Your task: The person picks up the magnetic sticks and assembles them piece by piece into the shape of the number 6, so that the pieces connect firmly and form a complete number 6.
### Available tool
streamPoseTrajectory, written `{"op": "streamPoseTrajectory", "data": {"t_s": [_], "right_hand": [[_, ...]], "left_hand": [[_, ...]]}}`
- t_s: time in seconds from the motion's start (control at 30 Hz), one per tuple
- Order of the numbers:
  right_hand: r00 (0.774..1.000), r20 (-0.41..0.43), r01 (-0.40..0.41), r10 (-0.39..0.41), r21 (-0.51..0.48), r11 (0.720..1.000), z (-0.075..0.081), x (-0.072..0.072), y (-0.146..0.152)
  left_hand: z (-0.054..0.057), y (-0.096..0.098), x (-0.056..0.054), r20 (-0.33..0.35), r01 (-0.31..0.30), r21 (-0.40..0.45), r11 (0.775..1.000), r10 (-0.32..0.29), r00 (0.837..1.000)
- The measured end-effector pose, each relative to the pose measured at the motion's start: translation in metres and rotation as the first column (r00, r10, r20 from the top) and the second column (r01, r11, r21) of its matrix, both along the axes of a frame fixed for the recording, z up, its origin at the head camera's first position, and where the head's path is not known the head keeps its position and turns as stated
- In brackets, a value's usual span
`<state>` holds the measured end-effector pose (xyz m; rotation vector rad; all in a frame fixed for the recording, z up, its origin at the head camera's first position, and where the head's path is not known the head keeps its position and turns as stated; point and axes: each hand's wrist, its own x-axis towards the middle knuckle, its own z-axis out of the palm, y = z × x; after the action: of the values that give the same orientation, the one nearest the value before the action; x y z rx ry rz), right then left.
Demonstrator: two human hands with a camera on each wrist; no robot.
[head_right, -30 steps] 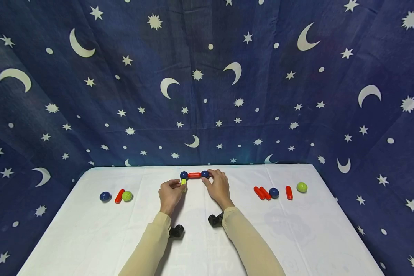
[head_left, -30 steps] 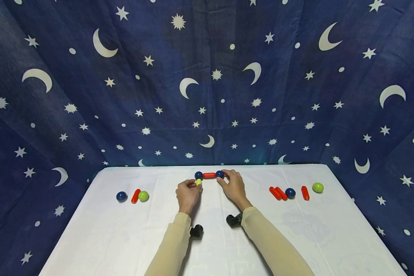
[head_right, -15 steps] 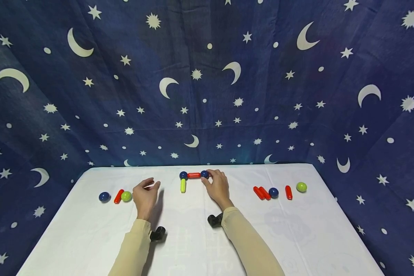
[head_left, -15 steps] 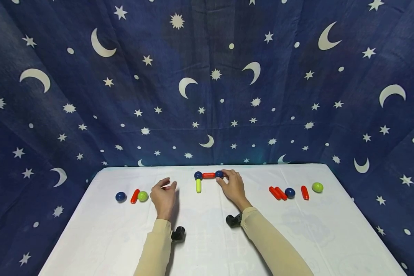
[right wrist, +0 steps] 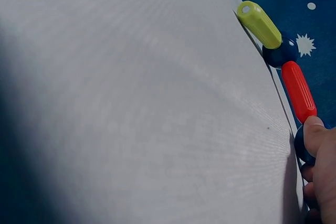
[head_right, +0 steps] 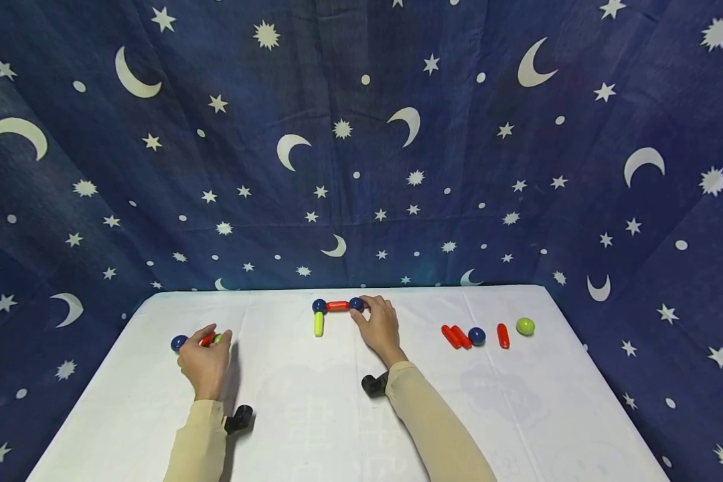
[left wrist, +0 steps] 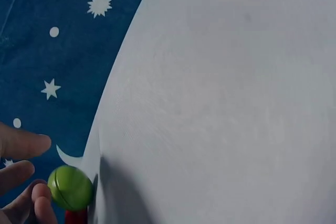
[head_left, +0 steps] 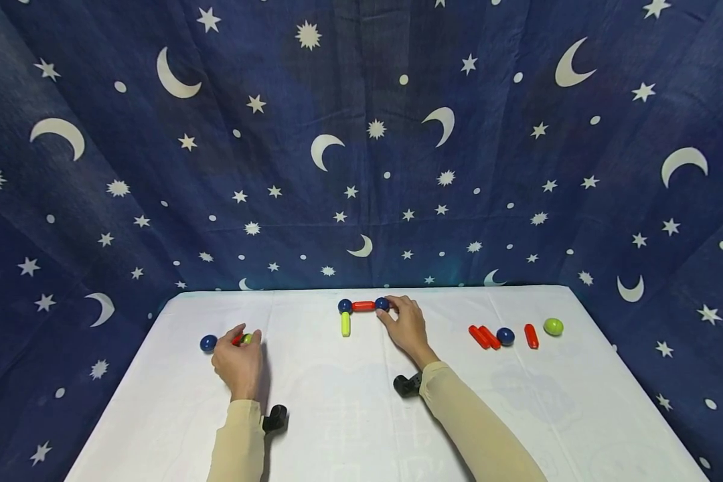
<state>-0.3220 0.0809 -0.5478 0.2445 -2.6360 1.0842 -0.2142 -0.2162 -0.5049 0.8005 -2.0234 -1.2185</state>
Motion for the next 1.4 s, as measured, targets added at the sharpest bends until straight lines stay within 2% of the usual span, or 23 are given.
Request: {"op": "streamPoseTrajectory", "data": {"t_s": [0.13,0.33,0.67,0.77,0.9,1.1,1.4], "right_hand": [[1.0,-0.004,0.0,0.0,-0.004,1.0,0.0,0.0,0.0],[1.0,-0.004,-0.004,0.004,-0.003,1.0,0.0,0.0,0.0],[1.0,0.016,-0.004,0.004,0.0,1.0,0.001,0.001,0.001],[1.0,0.017,0.001,-0.001,0.006,1.0,0.001,0.001,0.0],[1.0,0.019,0.009,-0.009,0.01,1.0,0.002,0.001,-0.001],[1.0,0.023,0.005,-0.006,0.007,1.0,0.003,0.002,0.0],[1.0,-0.004,-0.005,0.005,0.01,1.0,0.003,0.001,0.001]], "left_hand": [[-0.004,-0.003,0.002,0.039,0.007,0.001,1.0,-0.007,0.999],[-0.01,-0.006,0.001,0.052,0.007,-0.035,0.999,-0.005,0.999],[-0.01,-0.006,0.002,0.076,0.018,-0.034,0.999,-0.015,0.997],[-0.011,-0.001,0.001,0.07,0.037,-0.042,0.998,-0.034,0.997],[-0.011,0.011,-0.002,0.068,0.112,-0.035,0.993,-0.11,0.992],[-0.011,0.036,-0.006,0.051,0.245,-0.014,0.969,-0.244,0.968],[-0.015,0.071,-0.012,0.005,0.427,0.019,0.904,-0.428,0.904]]}}
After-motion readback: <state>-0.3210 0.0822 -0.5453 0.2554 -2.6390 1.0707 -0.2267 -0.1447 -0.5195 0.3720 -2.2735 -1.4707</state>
